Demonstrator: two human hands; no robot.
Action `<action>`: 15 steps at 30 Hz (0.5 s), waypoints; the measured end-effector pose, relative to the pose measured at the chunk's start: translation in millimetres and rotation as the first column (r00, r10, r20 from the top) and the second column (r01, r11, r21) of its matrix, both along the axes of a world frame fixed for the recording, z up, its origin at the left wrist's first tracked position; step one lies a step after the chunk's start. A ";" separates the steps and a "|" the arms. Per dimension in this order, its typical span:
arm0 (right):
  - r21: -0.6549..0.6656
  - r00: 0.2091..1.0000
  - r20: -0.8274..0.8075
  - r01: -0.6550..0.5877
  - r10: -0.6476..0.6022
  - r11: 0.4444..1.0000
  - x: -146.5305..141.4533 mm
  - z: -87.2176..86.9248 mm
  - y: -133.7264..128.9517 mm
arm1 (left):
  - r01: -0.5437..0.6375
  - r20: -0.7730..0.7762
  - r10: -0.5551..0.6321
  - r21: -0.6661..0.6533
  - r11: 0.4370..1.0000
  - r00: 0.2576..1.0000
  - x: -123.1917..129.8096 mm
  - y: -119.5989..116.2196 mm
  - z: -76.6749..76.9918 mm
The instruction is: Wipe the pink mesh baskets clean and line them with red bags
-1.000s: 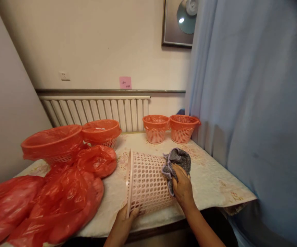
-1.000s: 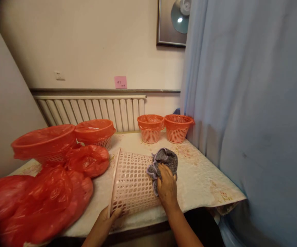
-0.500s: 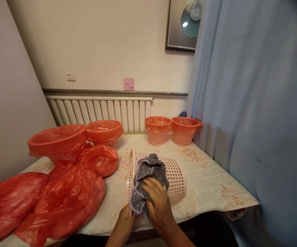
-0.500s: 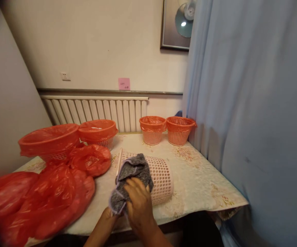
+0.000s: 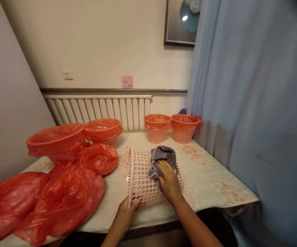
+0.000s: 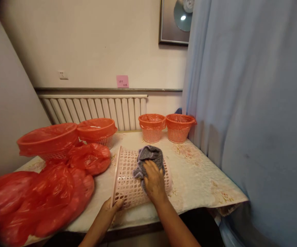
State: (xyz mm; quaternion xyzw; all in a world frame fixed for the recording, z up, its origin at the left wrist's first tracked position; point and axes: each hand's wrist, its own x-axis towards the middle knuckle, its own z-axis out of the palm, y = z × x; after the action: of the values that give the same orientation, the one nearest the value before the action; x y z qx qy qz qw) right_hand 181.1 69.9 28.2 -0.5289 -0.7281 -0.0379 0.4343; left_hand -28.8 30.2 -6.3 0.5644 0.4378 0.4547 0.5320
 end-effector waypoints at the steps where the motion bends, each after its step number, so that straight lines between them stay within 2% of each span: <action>1: 0.002 0.999 -0.012 0.043 -0.043 0.999 11.4 -5.1 4.3 | -0.008 -0.003 0.008 -0.004 1.000 1.000 0.6 0.2 0.8; 5: 0.056 0.983 -0.093 0.161 -0.156 0.985 47.0 -23.8 7.9 | -0.050 -0.018 0.049 -0.012 0.999 0.999 3.9 -1.5 5.1; 8: 0.117 0.972 -0.166 0.186 -0.166 0.975 52.6 -36.5 -1.8 | -0.050 -0.010 0.050 -0.019 0.999 0.999 4.2 -2.8 5.0; 12: 0.144 0.970 -0.202 0.170 -0.139 0.975 25.4 -47.4 -25.7 | -0.020 -0.021 0.020 -0.014 1.000 1.000 1.7 -1.7 1.5; 14: 0.146 0.981 -0.175 0.106 -0.080 0.984 0.5 -45.6 -41.7 | 0.009 -0.024 -0.009 0.009 1.000 1.000 1.4 -1.2 1.0; 15: 0.145 0.991 -0.137 0.033 -0.013 0.989 -13.0 -42.2 -50.1 | 0.016 -0.022 -0.015 0.018 1.000 1.000 1.7 -1.5 1.2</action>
State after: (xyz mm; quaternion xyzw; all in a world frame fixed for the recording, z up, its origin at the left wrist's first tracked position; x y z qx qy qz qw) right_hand 168.1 19.8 -14.0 -0.5052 -0.6860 -0.0606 0.5201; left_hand -27.1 28.8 -5.1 0.5777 0.4351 0.4483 0.5254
